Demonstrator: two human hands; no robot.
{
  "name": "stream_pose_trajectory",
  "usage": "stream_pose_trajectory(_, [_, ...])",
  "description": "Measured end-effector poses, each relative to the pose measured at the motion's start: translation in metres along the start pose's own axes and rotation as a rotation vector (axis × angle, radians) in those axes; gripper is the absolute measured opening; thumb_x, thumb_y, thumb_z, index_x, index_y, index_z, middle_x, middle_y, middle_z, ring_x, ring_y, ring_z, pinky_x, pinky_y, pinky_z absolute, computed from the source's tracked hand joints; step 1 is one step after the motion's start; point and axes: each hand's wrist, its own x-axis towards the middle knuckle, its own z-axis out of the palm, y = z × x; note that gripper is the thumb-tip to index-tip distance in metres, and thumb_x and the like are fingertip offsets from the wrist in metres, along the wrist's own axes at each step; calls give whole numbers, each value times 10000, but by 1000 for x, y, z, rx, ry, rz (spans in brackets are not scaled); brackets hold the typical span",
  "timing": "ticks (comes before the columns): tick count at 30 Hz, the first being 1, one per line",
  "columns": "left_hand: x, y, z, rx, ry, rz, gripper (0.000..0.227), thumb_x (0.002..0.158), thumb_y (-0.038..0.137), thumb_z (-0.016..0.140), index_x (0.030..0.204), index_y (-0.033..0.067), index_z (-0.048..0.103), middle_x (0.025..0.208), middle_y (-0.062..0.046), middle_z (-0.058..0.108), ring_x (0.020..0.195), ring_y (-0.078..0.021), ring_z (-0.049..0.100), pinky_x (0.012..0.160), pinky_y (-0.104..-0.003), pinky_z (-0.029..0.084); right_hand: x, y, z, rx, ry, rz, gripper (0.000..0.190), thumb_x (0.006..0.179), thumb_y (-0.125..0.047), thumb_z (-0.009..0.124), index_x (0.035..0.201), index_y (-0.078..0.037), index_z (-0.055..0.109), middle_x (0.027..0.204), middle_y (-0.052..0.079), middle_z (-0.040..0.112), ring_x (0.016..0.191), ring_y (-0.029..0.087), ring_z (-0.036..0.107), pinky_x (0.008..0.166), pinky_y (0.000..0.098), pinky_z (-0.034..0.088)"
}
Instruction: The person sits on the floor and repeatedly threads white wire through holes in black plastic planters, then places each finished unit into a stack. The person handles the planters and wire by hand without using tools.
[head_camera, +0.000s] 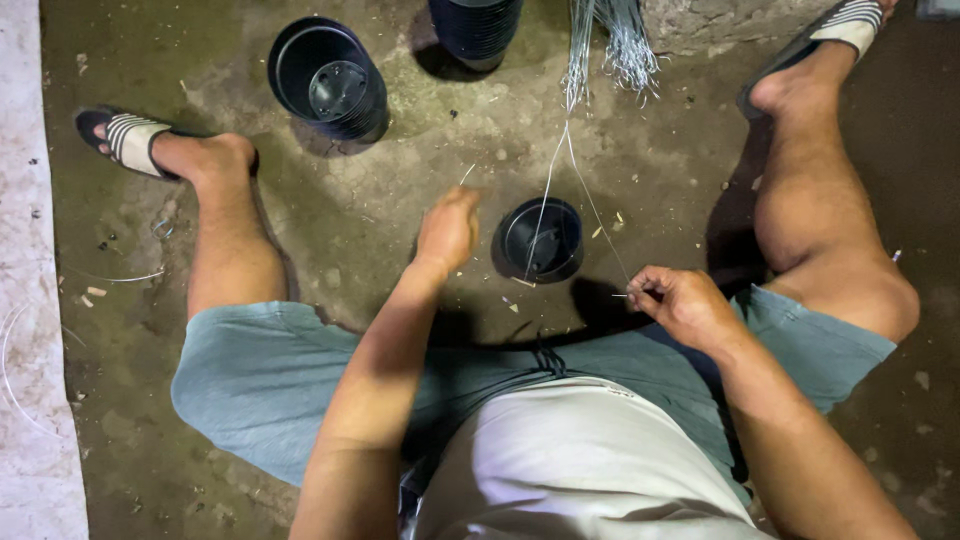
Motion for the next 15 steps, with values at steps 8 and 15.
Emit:
stream_pose_trajectory(8, [-31, -14, 55, 329, -370, 147, 381, 858, 135, 615, 1199, 222, 763, 1397, -109, 504, 1277, -311, 505, 967, -428, 509, -1, -2, -1, 81, 85, -27, 70, 892, -108, 721, 940, -58, 712, 797, 27, 781, 732, 117, 738, 714, 281, 576])
stream_pose_trajectory(15, [-32, -12, 66, 344, -302, 363, 202, 845, 258, 672, 980, 182, 802, 1283, -51, 632, 1275, -259, 512, 1019, -421, 451, 13, 10, -1, 185, 249, -48, 115, 857, -40, 722, 972, -43, 714, 847, 52, 763, 779, 128, 712, 747, 279, 563])
